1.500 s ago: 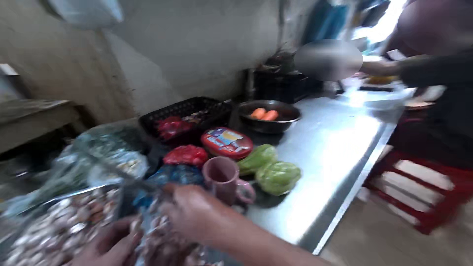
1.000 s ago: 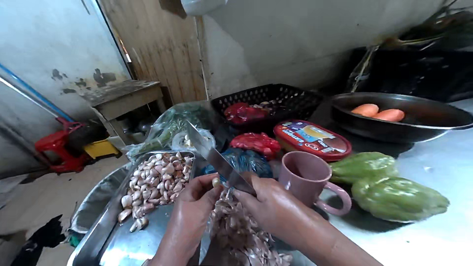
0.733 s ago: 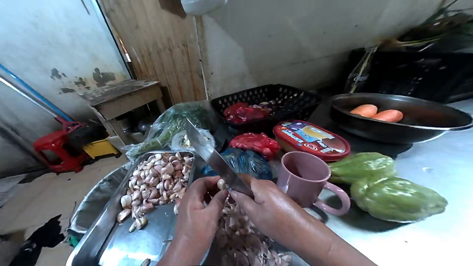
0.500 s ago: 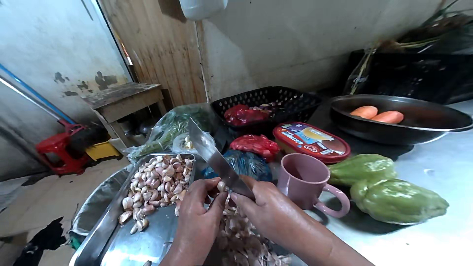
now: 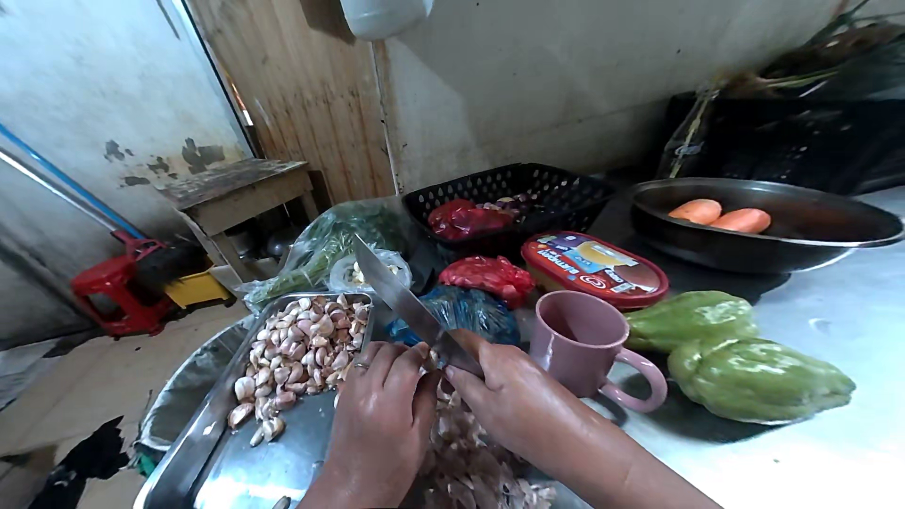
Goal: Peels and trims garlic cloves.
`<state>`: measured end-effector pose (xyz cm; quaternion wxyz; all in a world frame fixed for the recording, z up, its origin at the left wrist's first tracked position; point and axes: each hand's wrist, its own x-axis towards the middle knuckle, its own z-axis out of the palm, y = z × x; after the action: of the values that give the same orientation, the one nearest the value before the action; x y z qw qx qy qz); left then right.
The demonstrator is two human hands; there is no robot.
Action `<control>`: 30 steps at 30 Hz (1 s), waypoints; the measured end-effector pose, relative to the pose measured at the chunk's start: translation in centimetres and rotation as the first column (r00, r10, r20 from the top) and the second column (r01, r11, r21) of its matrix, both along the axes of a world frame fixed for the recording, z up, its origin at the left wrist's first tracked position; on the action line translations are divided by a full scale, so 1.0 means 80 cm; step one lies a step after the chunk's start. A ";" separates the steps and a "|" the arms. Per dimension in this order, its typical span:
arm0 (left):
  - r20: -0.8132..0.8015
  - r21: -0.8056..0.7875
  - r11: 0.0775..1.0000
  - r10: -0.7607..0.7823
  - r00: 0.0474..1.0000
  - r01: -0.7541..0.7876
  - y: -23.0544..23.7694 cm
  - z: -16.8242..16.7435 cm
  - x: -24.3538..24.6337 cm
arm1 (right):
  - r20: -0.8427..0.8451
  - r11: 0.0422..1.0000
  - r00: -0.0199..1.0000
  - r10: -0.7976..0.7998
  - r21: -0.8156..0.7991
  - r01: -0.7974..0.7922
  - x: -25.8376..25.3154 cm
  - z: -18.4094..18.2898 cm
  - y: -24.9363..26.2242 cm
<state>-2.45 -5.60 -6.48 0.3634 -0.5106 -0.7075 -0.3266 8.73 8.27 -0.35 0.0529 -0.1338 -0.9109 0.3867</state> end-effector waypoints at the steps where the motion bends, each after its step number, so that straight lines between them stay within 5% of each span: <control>1: -0.017 -0.011 1.000 0.004 1.000 -0.004 0.000 0.001 0.000 | 0.007 1.000 1.000 -0.003 -0.011 0.003 0.000 0.001 0.001; 7: -0.102 -0.035 0.998 0.041 0.994 -0.044 -0.001 0.007 0.001 | 0.000 0.998 1.000 0.001 -0.056 -0.001 -0.003 -0.001 0.004; 10: 0.149 -0.018 0.999 -0.045 0.988 0.048 -0.003 0.006 0.003 | 0.004 0.995 1.000 -0.007 -0.104 0.008 -0.003 0.001 0.005; 16: 0.757 0.040 0.962 -0.205 0.620 0.269 -0.010 0.025 0.008 | 0.039 0.989 0.999 -0.009 -0.144 0.015 -0.002 0.005 0.005; 23: 0.821 0.016 0.957 -0.177 0.542 0.288 -0.012 0.029 0.009 | -0.011 0.993 1.000 -0.015 -0.115 0.013 -0.003 -0.001 0.002; 28: 0.931 0.294 0.949 -0.312 0.190 0.117 -0.007 0.040 0.015 | -0.053 0.984 0.998 -0.020 -0.176 0.010 -0.002 -0.008 0.005; 30: 0.923 0.360 0.931 -0.366 0.120 0.069 -0.008 0.043 0.010 | -0.060 0.983 0.997 -0.039 -0.183 0.028 -0.002 -0.011 0.007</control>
<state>-1.68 -6.24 -3.02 -0.1786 -0.2286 -0.6458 -0.7063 8.58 8.82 -1.20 0.0757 -0.1411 -0.8671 0.4716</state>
